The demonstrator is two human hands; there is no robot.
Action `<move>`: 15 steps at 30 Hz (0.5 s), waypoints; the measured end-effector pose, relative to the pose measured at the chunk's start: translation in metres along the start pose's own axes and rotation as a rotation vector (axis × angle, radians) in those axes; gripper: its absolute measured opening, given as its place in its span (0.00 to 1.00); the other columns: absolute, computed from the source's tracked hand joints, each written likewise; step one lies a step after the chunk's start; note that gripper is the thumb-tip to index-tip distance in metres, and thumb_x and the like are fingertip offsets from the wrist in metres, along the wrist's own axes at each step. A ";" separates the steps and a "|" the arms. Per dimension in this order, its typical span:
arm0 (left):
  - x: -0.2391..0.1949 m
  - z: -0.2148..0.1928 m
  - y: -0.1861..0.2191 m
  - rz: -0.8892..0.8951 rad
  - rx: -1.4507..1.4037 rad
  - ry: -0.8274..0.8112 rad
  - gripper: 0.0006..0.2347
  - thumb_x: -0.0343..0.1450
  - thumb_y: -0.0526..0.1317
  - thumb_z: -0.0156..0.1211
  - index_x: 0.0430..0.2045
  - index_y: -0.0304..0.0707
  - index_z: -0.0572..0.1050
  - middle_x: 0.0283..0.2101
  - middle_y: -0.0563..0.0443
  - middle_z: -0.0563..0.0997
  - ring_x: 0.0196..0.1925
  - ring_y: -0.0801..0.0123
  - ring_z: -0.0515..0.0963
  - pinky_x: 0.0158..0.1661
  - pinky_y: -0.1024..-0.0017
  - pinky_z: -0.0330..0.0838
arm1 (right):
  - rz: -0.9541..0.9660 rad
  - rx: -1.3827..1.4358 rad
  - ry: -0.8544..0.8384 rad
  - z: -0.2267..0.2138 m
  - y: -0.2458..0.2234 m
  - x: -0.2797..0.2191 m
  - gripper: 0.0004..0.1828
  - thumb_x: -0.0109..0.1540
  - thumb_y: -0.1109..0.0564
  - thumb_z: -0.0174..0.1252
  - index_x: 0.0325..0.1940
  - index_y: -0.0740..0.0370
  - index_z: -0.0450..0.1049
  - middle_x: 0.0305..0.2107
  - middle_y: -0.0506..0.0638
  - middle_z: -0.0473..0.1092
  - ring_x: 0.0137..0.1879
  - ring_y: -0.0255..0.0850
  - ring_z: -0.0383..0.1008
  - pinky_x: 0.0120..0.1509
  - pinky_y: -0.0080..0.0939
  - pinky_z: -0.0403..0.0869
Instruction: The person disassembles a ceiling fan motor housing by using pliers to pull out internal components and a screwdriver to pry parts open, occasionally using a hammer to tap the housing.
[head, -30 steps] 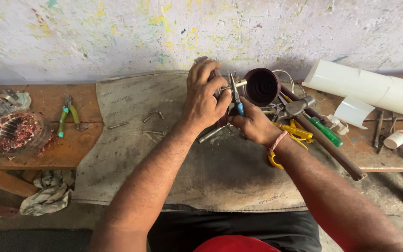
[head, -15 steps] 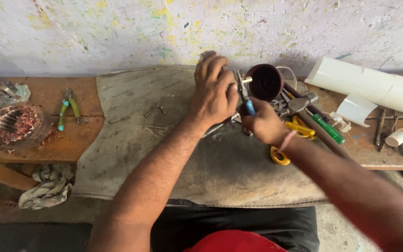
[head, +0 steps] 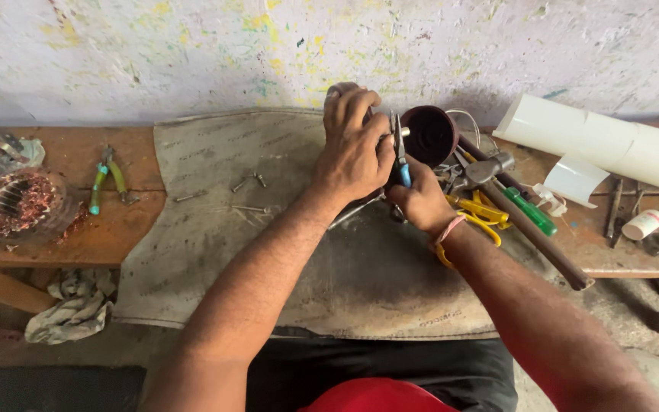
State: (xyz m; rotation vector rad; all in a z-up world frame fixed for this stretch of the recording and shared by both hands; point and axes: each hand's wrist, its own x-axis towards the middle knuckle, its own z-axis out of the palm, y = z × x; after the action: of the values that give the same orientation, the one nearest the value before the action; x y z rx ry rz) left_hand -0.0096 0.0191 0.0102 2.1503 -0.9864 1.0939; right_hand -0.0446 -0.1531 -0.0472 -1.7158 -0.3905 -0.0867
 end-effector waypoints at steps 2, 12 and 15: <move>0.002 0.000 0.001 0.009 0.002 -0.016 0.08 0.67 0.37 0.63 0.34 0.33 0.74 0.57 0.38 0.68 0.68 0.45 0.63 0.72 0.35 0.45 | 0.050 -0.018 -0.018 -0.006 0.005 -0.003 0.20 0.52 0.66 0.53 0.49 0.65 0.73 0.29 0.49 0.72 0.32 0.36 0.71 0.36 0.38 0.72; 0.004 0.008 0.007 0.061 0.005 -0.068 0.07 0.67 0.37 0.63 0.33 0.35 0.75 0.57 0.39 0.68 0.67 0.48 0.64 0.71 0.34 0.45 | 0.799 0.054 -0.291 -0.073 -0.052 -0.002 0.11 0.55 0.63 0.51 0.37 0.72 0.74 0.25 0.60 0.73 0.27 0.48 0.76 0.32 0.48 0.77; 0.002 0.006 0.011 0.020 0.032 -0.025 0.07 0.68 0.37 0.63 0.34 0.35 0.75 0.58 0.40 0.68 0.68 0.46 0.64 0.71 0.35 0.47 | 0.515 0.129 -0.143 -0.042 -0.031 -0.012 0.11 0.57 0.65 0.56 0.43 0.70 0.72 0.29 0.57 0.74 0.30 0.45 0.76 0.36 0.44 0.77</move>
State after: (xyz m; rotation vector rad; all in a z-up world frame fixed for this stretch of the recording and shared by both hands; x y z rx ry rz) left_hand -0.0145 0.0074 0.0103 2.1896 -1.0095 1.1018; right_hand -0.0585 -0.1922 -0.0138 -1.6498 -0.0473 0.4282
